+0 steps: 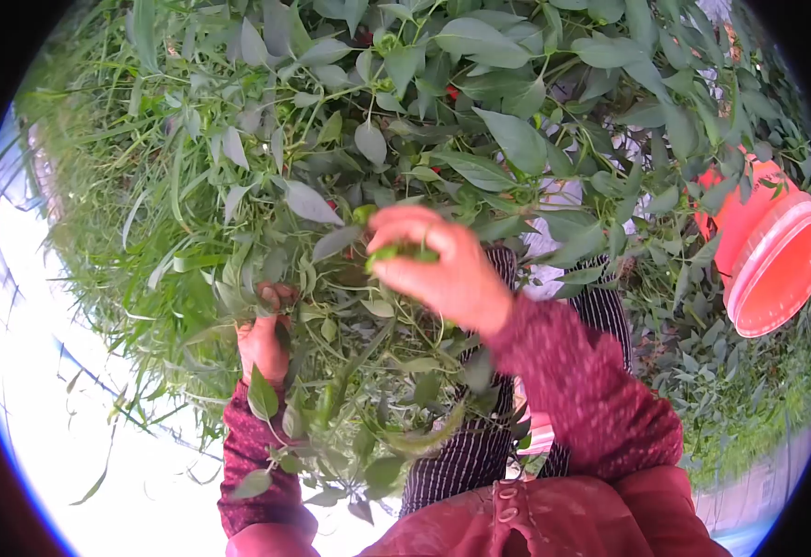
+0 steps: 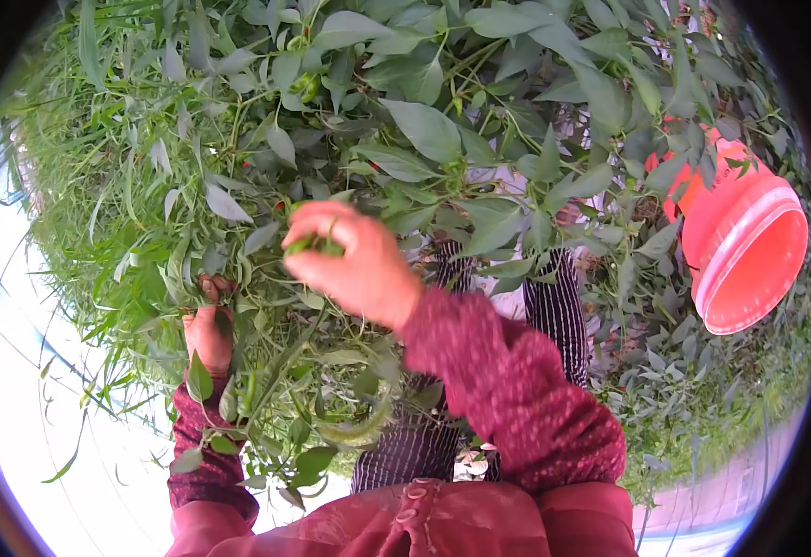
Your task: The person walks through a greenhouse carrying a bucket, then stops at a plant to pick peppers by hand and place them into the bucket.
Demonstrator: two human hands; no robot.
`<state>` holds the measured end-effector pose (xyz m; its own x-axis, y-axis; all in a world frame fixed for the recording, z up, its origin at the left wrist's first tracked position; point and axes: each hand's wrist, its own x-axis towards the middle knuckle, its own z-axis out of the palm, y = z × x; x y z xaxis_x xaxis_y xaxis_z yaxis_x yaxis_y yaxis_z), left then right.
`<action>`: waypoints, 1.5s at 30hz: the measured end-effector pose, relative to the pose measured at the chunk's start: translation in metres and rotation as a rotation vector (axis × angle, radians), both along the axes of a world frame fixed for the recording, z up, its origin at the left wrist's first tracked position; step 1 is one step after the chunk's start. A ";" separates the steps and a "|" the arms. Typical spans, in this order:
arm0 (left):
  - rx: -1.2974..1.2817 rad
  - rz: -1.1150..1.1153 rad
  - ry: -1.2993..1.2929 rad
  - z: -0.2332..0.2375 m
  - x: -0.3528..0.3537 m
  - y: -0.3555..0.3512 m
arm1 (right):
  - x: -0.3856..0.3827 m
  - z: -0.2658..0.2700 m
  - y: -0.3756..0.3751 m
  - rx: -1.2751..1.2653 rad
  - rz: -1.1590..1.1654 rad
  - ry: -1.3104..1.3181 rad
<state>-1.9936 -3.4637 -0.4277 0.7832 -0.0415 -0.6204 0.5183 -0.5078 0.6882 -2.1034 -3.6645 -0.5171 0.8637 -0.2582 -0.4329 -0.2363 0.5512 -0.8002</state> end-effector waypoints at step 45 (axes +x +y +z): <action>0.505 -1.425 -0.366 -0.034 -0.005 -0.012 | -0.051 0.033 0.010 0.206 0.579 -0.244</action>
<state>-1.9985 -3.4759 -0.4615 0.3861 -0.7097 -0.5893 -0.7287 -0.6264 0.2769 -2.1543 -3.6545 -0.4842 0.9175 0.3448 -0.1982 -0.3660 0.5371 -0.7600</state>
